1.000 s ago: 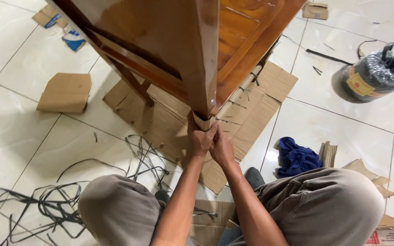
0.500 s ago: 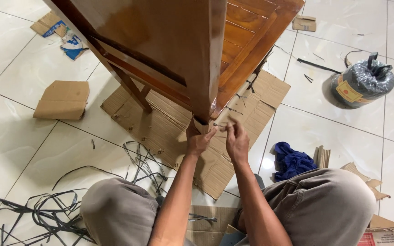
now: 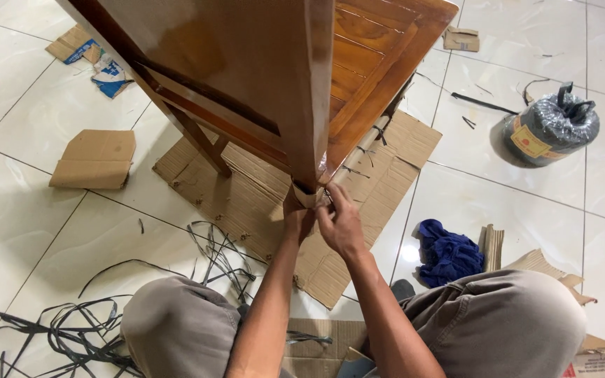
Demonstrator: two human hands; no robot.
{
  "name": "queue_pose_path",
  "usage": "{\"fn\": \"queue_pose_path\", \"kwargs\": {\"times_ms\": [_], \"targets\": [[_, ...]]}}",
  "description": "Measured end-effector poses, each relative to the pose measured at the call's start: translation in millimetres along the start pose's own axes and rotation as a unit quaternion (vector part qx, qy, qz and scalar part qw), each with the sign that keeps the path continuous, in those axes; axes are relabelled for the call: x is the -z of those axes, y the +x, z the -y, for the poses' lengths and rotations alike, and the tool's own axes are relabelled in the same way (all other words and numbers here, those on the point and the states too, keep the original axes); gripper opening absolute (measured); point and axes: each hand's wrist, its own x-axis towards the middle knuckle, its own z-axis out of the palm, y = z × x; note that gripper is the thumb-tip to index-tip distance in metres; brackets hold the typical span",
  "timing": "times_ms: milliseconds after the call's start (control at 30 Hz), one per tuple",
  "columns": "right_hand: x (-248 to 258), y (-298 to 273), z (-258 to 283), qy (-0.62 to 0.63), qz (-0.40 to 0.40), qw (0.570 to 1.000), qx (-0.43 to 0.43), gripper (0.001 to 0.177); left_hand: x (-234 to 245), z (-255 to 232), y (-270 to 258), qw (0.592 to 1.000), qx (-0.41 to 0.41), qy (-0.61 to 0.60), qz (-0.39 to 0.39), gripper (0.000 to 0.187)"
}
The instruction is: Wrapping the legs of a wooden chair with cardboard and securing them with plastic ties for protection
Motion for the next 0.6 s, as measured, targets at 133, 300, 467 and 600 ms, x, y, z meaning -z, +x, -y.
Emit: {"fn": "queue_pose_path", "kwargs": {"times_ms": [133,300,467,600], "targets": [[5.8,5.7,23.0,0.071,0.09,0.991,-0.075,0.06,5.6,-10.5,3.4,0.988,-0.005,0.096,0.118,0.072],[-2.2,23.5,10.3,0.074,0.144,0.981,-0.11,0.056,17.8,-26.9,20.6,0.944,-0.016,0.212,0.253,0.081],[0.1,44.1,-15.2,0.061,0.223,0.967,-0.109,0.044,40.8,-39.0,36.2,0.844,-0.015,0.36,0.398,0.093],[-3.5,43.8,-27.5,0.032,0.233,0.965,-0.117,0.042,62.9,-4.4,36.4,0.777,-0.005,0.431,0.459,0.099]]}}
